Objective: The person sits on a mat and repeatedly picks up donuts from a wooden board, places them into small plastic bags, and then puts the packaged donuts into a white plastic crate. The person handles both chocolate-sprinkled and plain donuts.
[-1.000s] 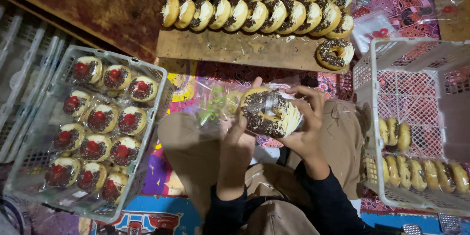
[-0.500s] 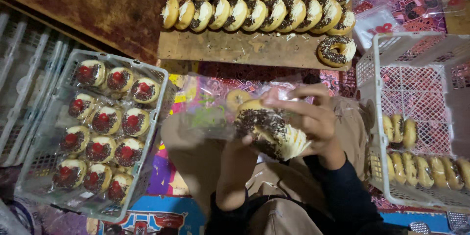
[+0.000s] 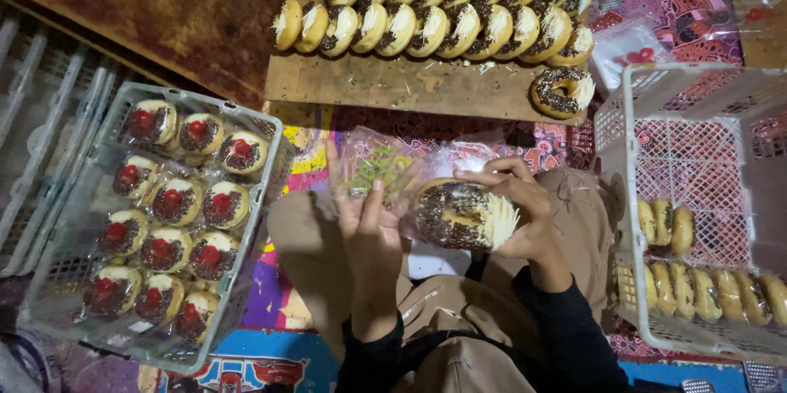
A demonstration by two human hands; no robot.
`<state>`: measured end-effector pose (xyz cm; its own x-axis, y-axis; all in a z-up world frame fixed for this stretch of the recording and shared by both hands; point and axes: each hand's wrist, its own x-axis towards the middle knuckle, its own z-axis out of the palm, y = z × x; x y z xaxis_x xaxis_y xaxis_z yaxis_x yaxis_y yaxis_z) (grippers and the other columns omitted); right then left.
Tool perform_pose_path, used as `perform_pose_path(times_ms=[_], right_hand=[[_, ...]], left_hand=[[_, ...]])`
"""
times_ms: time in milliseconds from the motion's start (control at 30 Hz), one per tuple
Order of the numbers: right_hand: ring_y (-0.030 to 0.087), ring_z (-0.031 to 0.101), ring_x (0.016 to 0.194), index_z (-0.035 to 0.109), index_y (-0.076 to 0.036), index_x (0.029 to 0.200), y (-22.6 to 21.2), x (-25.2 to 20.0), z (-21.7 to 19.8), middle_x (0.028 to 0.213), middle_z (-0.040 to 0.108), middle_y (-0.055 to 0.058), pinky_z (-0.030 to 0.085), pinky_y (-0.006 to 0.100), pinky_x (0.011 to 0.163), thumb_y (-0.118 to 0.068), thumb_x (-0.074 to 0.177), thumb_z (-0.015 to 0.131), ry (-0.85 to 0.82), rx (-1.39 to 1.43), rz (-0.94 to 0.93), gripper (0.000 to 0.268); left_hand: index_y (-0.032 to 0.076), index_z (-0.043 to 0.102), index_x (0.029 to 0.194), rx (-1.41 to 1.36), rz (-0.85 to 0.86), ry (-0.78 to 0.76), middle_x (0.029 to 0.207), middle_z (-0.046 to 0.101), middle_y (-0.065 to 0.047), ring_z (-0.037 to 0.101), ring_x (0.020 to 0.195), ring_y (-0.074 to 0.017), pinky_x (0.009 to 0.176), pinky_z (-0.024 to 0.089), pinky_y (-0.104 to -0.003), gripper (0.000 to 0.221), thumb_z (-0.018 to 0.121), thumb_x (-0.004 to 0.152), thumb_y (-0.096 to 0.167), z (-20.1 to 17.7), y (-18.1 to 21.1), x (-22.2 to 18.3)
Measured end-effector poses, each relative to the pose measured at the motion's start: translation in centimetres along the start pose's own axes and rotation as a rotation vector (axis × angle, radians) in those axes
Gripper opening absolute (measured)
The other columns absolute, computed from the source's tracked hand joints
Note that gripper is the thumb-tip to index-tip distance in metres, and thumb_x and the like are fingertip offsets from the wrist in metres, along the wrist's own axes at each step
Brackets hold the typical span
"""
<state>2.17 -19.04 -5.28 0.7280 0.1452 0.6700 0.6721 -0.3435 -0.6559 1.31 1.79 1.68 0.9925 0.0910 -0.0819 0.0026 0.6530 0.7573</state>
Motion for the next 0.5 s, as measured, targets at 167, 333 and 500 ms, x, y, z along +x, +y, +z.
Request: perform_pose_path(times_ms=[167, 333, 500], right_hand=[[0.029, 0.059, 0.123, 0.061, -0.005, 0.100, 1.4, -2.6, 0.7, 0.129, 0.065, 0.013, 0.046, 0.044, 0.108, -0.037, 0.071, 0.094, 0.141, 0.339, 0.131, 0.054], [0.025, 0.056, 0.123, 0.058, -0.009, 0.103, 2.8, -4.1, 0.2, 0.136, 0.070, 0.020, 0.040, 0.043, 0.112, -0.044, 0.075, 0.089, 0.208, 0.208, 0.138, 0.054], [0.024, 0.057, 0.122, 0.057, -0.009, 0.107, 2.8, -4.0, -0.4, 0.138, 0.068, 0.019, 0.039, 0.042, 0.112, -0.046, 0.075, 0.089, 0.253, 0.193, 0.133, 0.058]], left_hand=[[0.018, 0.014, 0.164, 0.032, 0.063, -0.051, 0.162, 0.028, -0.027, 0.060, 0.131, -0.0447, 0.105, 0.057, -0.050, 0.064, 0.032, 0.106, -0.002, 0.2, -0.4, -0.5], [0.012, 0.022, 0.155, 0.130, 0.084, 0.004, 0.162, 0.023, -0.018, 0.058, 0.131, -0.0448, 0.104, 0.055, -0.053, 0.056, 0.033, 0.102, -0.004, 0.2, -0.4, -0.3], [0.012, 0.023, 0.154, -0.031, -0.026, 0.056, 0.148, 0.043, -0.022, 0.059, 0.128, -0.0449, 0.101, 0.057, -0.054, 0.053, 0.034, 0.104, 0.002, 0.0, -0.5, -0.2]])
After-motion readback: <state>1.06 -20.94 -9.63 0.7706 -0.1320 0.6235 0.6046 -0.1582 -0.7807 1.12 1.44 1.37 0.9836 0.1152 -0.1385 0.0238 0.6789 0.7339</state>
